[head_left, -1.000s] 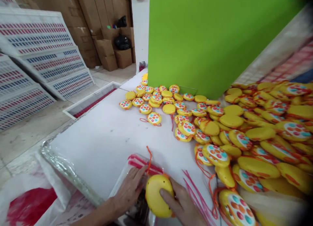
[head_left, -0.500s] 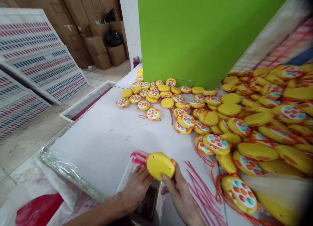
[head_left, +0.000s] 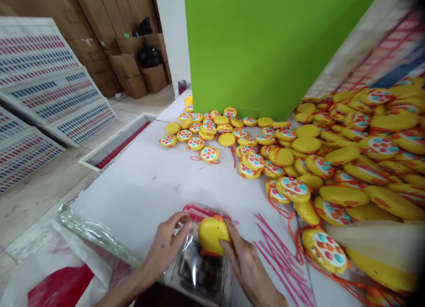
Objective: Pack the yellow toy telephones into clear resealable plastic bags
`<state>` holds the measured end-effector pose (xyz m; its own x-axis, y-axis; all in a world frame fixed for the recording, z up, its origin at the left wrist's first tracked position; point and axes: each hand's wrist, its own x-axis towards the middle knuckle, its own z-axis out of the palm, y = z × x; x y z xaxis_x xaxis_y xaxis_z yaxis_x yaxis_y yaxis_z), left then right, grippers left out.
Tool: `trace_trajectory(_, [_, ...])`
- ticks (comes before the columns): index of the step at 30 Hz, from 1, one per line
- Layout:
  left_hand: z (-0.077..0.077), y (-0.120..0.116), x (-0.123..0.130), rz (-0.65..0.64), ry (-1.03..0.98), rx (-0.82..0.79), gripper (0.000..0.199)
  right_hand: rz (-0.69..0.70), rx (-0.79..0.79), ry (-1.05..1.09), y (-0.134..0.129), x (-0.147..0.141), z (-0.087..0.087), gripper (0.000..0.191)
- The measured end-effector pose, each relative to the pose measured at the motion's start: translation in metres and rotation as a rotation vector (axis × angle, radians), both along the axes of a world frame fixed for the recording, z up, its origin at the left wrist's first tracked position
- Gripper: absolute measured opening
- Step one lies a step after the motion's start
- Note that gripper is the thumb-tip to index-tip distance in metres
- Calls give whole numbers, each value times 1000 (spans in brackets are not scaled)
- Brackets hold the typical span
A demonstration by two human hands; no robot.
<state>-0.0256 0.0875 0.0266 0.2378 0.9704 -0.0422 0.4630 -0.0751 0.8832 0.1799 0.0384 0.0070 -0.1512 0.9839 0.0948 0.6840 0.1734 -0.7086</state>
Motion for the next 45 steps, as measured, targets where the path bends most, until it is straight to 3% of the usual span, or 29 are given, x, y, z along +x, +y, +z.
trace_trajectory(2, [-6, 4, 0, 20, -121, -246, 20, 10, 24, -15, -1, -3, 1, 45])
trace_trajectory(3, [-10, 6, 2, 11, -166, -295, 20, 17, 40, -26, 0, -4, 3, 44])
trace_trajectory(6, [-16, 5, 9, 14, -210, -285, 23, 41, 54, -126, 0, -6, 11, 38])
trace_trajectory(11, [-10, -7, 13, 18, -321, -317, 26, 224, -65, -376, -4, -10, 22, 26])
trace_trajectory(16, [-7, -13, 11, 66, -487, -468, 30, 84, 77, -397, 0, -29, 28, 15])
trace_trajectory(22, [-6, -8, 6, -99, -362, -350, 22, 64, 111, -329, 18, -57, 33, 15])
trace_trajectory(28, [2, -6, 9, -75, -166, -260, 23, 93, 120, -473, 31, -67, 30, 14])
trace_trajectory(31, [3, -6, 10, -81, -96, -218, 24, 68, 128, -412, 35, -65, 28, 16])
trace_trajectory(34, [-1, -5, 6, -104, -122, -231, 25, -74, 107, -236, 33, -47, 20, 18])
trace_trajectory(37, [-7, -2, 1, -89, -197, -323, 26, -346, 10, -137, 17, 0, 9, 23])
trace_trajectory(40, [-13, 1, -3, -79, -254, -376, 26, -664, -100, -228, -14, 67, -2, 34])
trace_trajectory(42, [-17, 3, -5, -80, -265, -387, 26, -832, -254, -337, -41, 108, -5, 35])
trace_trajectory(44, [-20, 5, -7, -75, -284, -417, 26, -925, -395, -462, -67, 137, -4, 33])
trace_trajectory(45, [-22, 6, -7, -67, -297, -442, 26, -907, -470, -494, -79, 144, -3, 32])
